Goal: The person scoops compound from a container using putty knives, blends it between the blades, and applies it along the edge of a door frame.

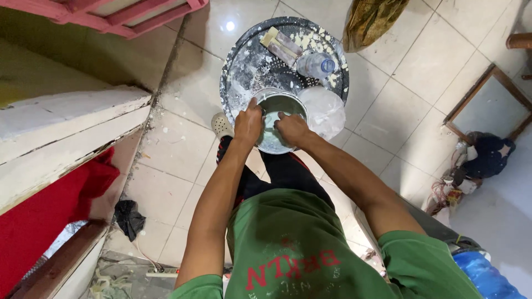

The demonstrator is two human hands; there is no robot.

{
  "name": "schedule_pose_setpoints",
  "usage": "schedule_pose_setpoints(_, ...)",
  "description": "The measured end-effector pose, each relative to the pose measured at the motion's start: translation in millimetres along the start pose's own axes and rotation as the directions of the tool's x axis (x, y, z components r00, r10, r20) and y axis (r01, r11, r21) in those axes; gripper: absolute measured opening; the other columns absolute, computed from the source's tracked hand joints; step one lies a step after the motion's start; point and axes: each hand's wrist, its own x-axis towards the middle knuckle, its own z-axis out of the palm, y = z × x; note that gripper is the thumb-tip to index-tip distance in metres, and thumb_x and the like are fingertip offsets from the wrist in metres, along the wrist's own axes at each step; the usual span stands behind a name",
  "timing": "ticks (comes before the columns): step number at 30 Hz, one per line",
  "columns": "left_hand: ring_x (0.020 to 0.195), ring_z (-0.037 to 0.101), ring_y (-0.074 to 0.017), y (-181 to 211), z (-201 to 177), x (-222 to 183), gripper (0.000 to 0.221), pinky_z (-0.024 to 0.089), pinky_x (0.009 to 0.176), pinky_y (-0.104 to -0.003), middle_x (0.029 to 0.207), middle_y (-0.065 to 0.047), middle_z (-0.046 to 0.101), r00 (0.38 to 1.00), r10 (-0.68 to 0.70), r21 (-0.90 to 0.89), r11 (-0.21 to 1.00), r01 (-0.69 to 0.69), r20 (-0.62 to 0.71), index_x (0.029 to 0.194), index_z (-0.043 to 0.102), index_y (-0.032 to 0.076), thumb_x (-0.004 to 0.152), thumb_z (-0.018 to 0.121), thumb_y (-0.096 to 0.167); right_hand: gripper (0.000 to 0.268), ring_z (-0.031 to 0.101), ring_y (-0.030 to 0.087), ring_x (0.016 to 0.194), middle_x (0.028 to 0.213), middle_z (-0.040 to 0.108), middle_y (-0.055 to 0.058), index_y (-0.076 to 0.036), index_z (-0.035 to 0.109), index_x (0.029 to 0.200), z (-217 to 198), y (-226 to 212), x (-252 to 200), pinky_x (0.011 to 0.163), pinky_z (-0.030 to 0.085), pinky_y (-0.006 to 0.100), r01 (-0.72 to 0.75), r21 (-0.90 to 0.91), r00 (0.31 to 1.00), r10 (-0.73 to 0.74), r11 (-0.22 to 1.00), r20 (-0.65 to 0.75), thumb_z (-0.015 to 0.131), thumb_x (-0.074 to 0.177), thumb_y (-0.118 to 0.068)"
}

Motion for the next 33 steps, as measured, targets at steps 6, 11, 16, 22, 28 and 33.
schedule_pose_setpoints(6, 0.082, 0.071, -0.0463, -3, 5, -2, 0.017, 0.058, 0.073, -0.051, 0.141, -0.023, 0.054, 1.0, 0.013, 0.024, 1.0, -0.013, -0.005, 0.093, 0.07, -0.004, 0.084, 0.076, 0.009, 0.021, 0.071, 0.042, 0.093, 0.133, 0.058, 0.029, -0.006, 0.079, 0.097, -19, -3, 2, 0.079, 0.058, 0.05, -0.126, -0.051, 0.992, 0.125, 0.991, -0.02, 0.07, 0.08, -0.016)
schedule_pose_setpoints(11, 0.081, 0.071, -0.0464, -5, 9, -4, 0.02, 0.058, 0.074, -0.051, 0.142, -0.024, 0.054, 1.0, 0.017, 0.01, 1.0, -0.017, -0.015, 0.093, 0.07, -0.005, 0.084, 0.078, 0.012, 0.026, 0.071, 0.042, 0.087, 0.123, 0.062, 0.025, -0.002, 0.077, 0.093, -6, -15, 0, 0.075, 0.057, 0.052, 0.053, -0.097, 0.988, -0.038, 0.994, 0.15, 0.069, 0.086, -0.026)
schedule_pose_setpoints(16, 0.082, 0.071, -0.0458, -2, 6, -3, 0.02, 0.058, 0.075, -0.051, 0.139, -0.022, 0.056, 1.0, -0.001, 0.015, 1.0, 0.001, -0.006, 0.092, 0.07, -0.004, 0.084, 0.077, 0.012, 0.018, 0.072, 0.04, 0.085, 0.116, 0.067, 0.02, -0.003, 0.075, 0.088, 17, -21, 1, 0.078, 0.058, 0.05, 0.167, -0.074, 0.981, -0.158, 0.983, 0.114, 0.063, 0.088, -0.017)
schedule_pose_setpoints(22, 0.082, 0.07, -0.0463, 3, -4, -3, 0.017, 0.057, 0.076, -0.053, 0.134, -0.021, 0.058, 1.0, -0.005, 0.002, 1.0, 0.005, 0.019, 0.09, 0.069, -0.004, 0.085, 0.076, 0.011, 0.018, 0.072, 0.043, 0.087, 0.126, 0.062, 0.027, -0.003, 0.073, 0.094, -4, -14, 2, 0.075, 0.059, 0.051, 0.021, -0.023, 1.0, -0.021, 1.0, 0.019, 0.065, 0.079, -0.009)
schedule_pose_setpoints(28, 0.081, 0.07, -0.0466, 1, -1, -1, 0.018, 0.057, 0.075, -0.053, 0.133, -0.022, 0.057, 1.0, 0.007, 0.019, 1.0, -0.007, -0.012, 0.087, 0.067, -0.005, 0.084, 0.076, 0.011, 0.015, 0.071, 0.045, 0.09, 0.133, 0.058, 0.031, -0.004, 0.074, 0.096, -4, 4, -9, 0.077, 0.058, 0.052, -0.165, 0.051, 0.981, 0.169, 0.985, -0.092, 0.07, 0.082, -0.007)
schedule_pose_setpoints(33, 0.081, 0.07, -0.0452, 6, -9, -2, 0.018, 0.057, 0.075, -0.052, 0.127, -0.021, 0.06, 1.0, 0.001, 0.043, 0.999, -0.001, 0.011, 0.088, 0.068, -0.004, 0.083, 0.077, 0.011, 0.028, 0.071, 0.045, 0.093, 0.132, 0.057, 0.033, -0.002, 0.073, 0.103, -14, 6, -30, 0.08, 0.058, 0.051, -0.107, 0.036, 0.991, 0.109, 0.994, -0.072, 0.072, 0.075, -0.006)
